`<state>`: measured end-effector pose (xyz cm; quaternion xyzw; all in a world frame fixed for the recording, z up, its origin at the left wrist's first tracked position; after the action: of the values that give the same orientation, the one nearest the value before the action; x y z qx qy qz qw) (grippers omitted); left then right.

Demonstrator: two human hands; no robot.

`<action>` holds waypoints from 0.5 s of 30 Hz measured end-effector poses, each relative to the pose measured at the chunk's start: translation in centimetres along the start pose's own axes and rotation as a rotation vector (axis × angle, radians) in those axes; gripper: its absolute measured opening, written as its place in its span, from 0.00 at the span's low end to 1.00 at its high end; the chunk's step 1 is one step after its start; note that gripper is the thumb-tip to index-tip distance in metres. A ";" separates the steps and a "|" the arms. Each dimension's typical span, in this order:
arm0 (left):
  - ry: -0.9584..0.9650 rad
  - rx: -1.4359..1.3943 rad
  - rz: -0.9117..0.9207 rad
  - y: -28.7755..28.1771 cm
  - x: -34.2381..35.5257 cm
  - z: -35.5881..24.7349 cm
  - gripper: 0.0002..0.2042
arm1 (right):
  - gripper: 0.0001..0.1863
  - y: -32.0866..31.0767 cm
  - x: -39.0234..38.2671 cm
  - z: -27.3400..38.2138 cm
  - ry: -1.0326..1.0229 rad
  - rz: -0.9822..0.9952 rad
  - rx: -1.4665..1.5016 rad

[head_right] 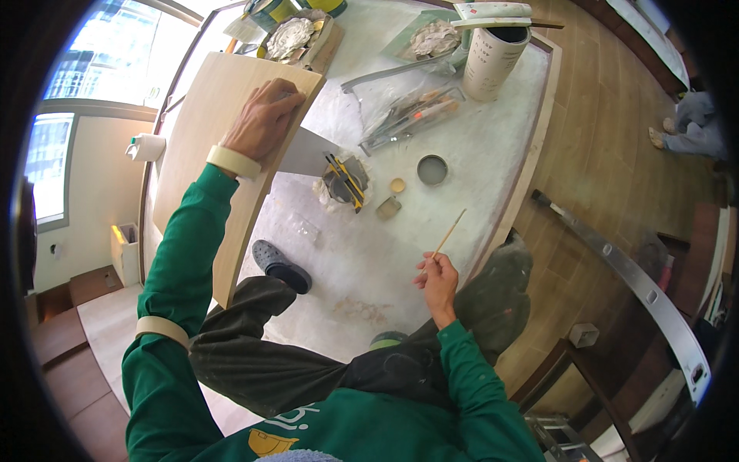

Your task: The person sits on the floor and applies a finish to a wooden board using a small brush. They repeatedly dip the brush into a container and wipe the board with a cloth between applications.

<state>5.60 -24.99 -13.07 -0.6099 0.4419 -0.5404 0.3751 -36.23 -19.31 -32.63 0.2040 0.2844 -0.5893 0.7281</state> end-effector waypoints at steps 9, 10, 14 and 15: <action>-0.053 -0.019 0.035 -2.5 -5.0 -2.2 0.15 | 0.11 0.3 -0.1 -0.2 0.000 0.016 0.003; -0.065 -0.019 0.034 -2.7 -5.3 -2.4 0.15 | 0.11 0.3 -0.1 -0.2 -0.001 0.015 0.001; -0.088 -0.027 0.014 -3.3 -6.8 -2.8 0.15 | 0.12 0.4 -0.2 -0.2 -0.005 0.010 -0.024; -0.087 -0.030 0.008 -3.4 -7.1 -2.8 0.15 | 0.12 0.4 -0.3 -0.1 -0.011 0.017 -0.015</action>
<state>3.09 -17.08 -11.90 -0.6367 0.4356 -0.5051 0.3869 -35.90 -18.94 -32.59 0.1979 0.2832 -0.5819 0.7362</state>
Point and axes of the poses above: each hand's wrist, its own x-axis towards the middle knuckle, its own y-axis out of the palm, z = x × y, the point moved 1 cm from there along x, towards the middle knuckle, and after that the axes turned 11 degrees about -z, right-handed, at the moved point
